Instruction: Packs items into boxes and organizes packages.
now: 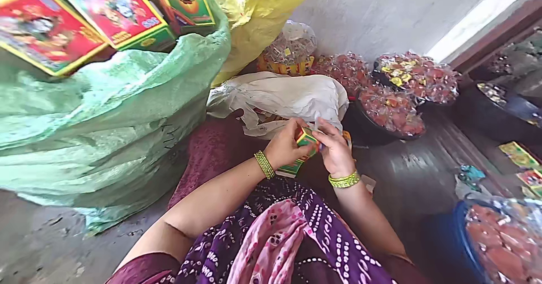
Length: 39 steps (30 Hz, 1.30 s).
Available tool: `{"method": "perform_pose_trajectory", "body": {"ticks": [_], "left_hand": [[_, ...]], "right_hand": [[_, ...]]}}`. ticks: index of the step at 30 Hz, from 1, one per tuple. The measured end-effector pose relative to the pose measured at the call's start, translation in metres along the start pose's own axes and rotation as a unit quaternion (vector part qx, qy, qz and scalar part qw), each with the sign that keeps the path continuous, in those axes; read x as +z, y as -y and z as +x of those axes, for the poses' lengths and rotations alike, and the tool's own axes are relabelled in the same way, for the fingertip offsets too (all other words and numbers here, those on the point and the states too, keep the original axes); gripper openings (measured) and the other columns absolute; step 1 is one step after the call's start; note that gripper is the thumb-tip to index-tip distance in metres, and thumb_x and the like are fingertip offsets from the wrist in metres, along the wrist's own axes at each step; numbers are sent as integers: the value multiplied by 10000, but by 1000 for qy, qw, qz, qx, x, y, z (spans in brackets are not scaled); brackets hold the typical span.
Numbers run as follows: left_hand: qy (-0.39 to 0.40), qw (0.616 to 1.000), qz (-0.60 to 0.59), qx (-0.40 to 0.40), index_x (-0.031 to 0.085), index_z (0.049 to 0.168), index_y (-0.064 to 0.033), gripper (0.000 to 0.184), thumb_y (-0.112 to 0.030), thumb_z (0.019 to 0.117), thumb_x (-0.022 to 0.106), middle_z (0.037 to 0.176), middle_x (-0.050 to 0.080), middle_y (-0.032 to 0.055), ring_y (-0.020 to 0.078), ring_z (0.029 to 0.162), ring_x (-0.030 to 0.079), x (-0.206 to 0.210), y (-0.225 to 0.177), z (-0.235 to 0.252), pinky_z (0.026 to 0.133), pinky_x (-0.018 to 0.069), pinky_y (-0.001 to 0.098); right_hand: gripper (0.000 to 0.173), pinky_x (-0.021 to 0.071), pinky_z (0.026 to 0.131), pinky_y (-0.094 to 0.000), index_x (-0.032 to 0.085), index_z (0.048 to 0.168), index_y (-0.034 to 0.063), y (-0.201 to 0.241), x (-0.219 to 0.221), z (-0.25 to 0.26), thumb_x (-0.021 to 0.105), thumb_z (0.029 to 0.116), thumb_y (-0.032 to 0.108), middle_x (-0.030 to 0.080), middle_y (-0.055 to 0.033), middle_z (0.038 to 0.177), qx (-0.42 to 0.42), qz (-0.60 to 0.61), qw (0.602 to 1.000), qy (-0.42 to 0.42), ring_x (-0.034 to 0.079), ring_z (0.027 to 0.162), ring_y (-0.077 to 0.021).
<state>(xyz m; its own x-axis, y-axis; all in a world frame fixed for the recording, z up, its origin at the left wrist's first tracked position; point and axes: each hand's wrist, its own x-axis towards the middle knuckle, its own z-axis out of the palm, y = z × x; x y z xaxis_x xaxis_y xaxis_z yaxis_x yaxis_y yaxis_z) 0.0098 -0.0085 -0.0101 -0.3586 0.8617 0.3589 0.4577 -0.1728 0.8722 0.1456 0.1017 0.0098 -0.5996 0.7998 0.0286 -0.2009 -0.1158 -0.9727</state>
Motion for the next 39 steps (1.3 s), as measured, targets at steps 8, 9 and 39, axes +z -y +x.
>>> {"method": "perform_pose_trajectory", "body": {"ticks": [8, 9, 39], "left_hand": [[-46, 984, -118, 128, 401, 1365, 87, 539, -218, 965, 591, 1196, 630, 198, 214, 1004, 687, -8, -10, -8, 872, 602, 402], [-81, 973, -176, 122, 352, 1382, 115, 543, -227, 986, 497, 1242, 585, 205, 204, 1012, 669, -8, -8, -6, 857, 594, 375], [-376, 792, 418, 236, 722, 1061, -64, 218, -217, 948, 618, 1139, 701, 103, 235, 1141, 646, -204, -139, -88, 978, 544, 420]], "right_hand": [[551, 590, 890, -262, 607, 1312, -25, 22, -9, -10, 734, 928, 350, 695, -84, 1201, -253, -299, 912, 126, 678, 1061, -96], [568, 601, 867, -259, 629, 1284, -39, 27, -5, -14, 759, 911, 370, 706, -110, 1187, -318, -335, 879, 120, 692, 1037, -97], [572, 568, 916, -499, 589, 1344, 23, 103, 335, 188, 666, 974, 452, 668, -192, 1212, -23, -413, 887, 206, 678, 1071, -300]]}}
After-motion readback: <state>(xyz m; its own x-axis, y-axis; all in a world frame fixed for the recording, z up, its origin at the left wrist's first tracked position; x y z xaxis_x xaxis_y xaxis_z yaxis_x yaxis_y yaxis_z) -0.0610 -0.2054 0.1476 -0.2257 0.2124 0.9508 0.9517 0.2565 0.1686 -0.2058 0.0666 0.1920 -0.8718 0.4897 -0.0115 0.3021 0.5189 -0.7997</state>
